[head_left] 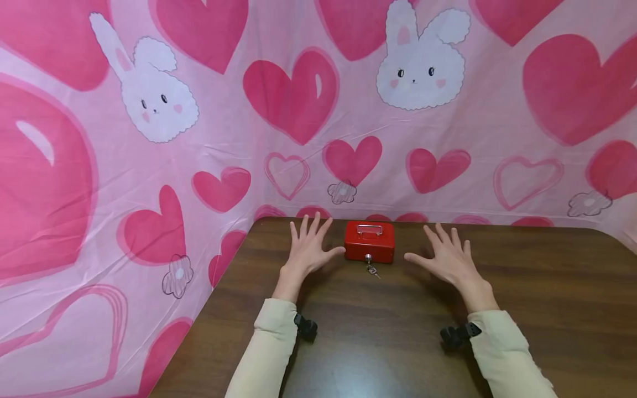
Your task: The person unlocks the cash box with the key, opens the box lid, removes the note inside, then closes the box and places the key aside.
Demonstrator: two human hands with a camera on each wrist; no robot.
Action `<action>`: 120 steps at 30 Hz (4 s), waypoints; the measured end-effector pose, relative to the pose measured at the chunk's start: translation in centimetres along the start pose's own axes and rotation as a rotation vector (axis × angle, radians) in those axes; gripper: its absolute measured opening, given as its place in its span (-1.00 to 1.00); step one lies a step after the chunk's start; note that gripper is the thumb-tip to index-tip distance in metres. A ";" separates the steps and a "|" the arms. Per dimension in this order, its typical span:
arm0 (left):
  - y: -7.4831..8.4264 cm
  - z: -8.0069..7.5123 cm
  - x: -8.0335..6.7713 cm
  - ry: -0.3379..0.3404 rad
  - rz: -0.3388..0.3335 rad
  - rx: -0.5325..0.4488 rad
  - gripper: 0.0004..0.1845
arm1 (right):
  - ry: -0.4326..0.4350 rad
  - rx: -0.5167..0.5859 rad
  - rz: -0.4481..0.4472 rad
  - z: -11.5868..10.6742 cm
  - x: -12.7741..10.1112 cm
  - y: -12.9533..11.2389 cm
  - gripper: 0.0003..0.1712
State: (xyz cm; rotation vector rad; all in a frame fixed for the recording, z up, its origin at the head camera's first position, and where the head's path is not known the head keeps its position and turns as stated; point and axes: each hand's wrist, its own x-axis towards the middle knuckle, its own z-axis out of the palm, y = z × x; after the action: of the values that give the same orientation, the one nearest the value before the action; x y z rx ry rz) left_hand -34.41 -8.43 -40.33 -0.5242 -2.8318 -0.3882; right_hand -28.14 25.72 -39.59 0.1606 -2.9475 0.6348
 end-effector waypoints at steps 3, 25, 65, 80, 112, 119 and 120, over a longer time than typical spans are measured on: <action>0.0 0.0 0.0 0.004 -0.003 -0.012 -0.03 | 0.037 -0.007 -0.013 0.0 0.2 -0.1 0.23; 1.1 0.3 0.8 0.115 0.165 -0.143 -0.44 | 0.210 0.059 -0.145 0.9 0.7 -3.0 -0.37; 2.7 0.9 0.7 0.017 0.166 -0.082 -0.61 | 0.064 0.202 -0.161 3.7 1.8 -8.4 -0.69; 3.5 0.3 0.5 0.074 0.146 -0.083 -0.69 | -0.013 0.210 -0.160 4.6 1.9 -8.5 -0.80; 3.4 0.7 0.6 0.087 0.137 -0.115 -0.71 | -0.017 0.486 -0.052 6.5 2.1 -8.0 -0.81; 3.4 0.7 0.7 0.087 0.132 -0.124 -0.70 | -0.048 0.551 -0.028 6.9 2.1 -7.6 -0.83; 3.4 0.7 0.7 0.085 0.131 -0.126 -0.70 | -0.050 0.558 -0.022 6.9 2.1 -7.6 -0.83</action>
State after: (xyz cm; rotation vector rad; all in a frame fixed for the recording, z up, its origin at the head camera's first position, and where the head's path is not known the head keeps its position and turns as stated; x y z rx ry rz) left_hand -33.89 -4.92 -40.06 -0.6969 -2.6864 -0.5517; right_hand -29.92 15.80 -42.52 0.2589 -2.7246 1.4504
